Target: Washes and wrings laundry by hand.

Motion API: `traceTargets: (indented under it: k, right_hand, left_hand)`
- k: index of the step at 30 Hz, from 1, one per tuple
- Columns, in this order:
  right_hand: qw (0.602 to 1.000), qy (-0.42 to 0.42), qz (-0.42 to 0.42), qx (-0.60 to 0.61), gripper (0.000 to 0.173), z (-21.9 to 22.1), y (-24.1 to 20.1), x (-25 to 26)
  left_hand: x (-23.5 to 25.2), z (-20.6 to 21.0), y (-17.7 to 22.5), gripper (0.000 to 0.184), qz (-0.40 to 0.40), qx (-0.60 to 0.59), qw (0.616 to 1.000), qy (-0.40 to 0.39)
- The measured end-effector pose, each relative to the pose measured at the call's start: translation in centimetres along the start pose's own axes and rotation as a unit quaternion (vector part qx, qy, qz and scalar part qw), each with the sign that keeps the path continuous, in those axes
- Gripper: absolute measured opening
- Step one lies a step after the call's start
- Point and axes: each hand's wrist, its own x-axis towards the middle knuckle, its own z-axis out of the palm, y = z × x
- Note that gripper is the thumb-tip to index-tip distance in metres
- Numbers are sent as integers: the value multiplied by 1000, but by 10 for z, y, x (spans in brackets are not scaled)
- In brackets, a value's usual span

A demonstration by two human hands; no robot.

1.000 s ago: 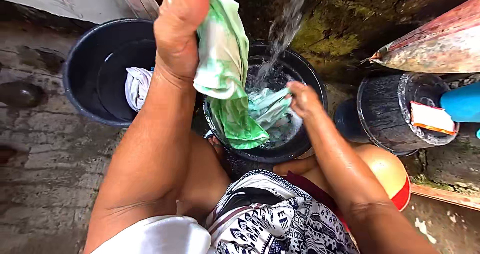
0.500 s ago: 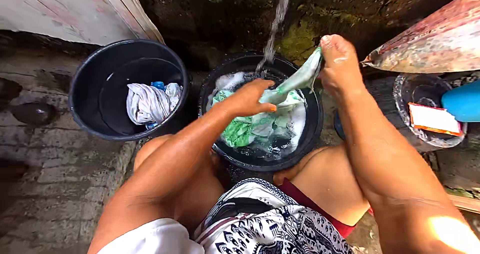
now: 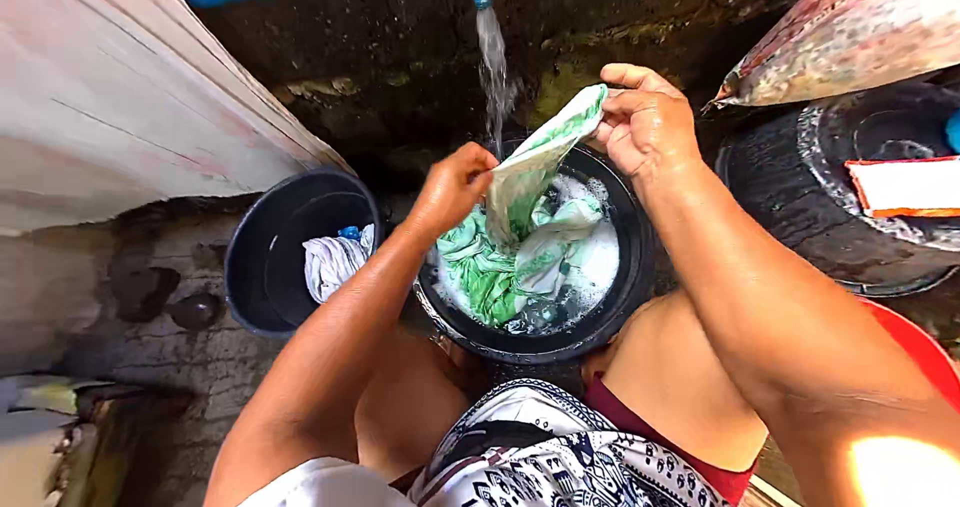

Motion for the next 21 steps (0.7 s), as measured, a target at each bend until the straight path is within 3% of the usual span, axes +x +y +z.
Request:
traceTargets:
  k: [2,4,7,9,11,13,16,17,19,21]
  right_hand:
    - [997,-29,-36,-54,36,-2,-3,-1]
    - [968,-92,-114,-203,39,-6,-3,-2]
    - [829,-128,-260,-477,28,-8,3,-2]
    - [787,-136,-279,-533,18,-4,5,-3]
    - [810,-151,-220,-523,12,-3,3,-2]
    - [858,-183,-143,-457,11,-5,3,1]
    - [921,-218,-37,-321,7,-2,2,-3]
    - [928,-221,-29,-298,6,0,2,-6]
    - [927,-230,-57,-290,5,5,6,-10]
    - [918,-243,-87,-302,10,9,8,-13]
  left_hand:
    - [-3,-23,1,17,25,-15,999,22]
    - [-7,-32,-3,12,38,-33,998,39]
    - [-14,-31,-5,12,-8,-144,986,81]
    - [-18,-35,4,17,-47,-214,970,102]
    - [-22,-44,13,22,-57,-221,969,92]
    - [-27,-56,15,25,-28,-174,984,34]
    - [-30,-63,16,60,20,16,999,-31]
    - [-31,-61,16,62,39,89,994,-39]
    - [-32,-55,14,47,90,194,976,-25]
    - [-33,-50,10,22,125,200,972,14]
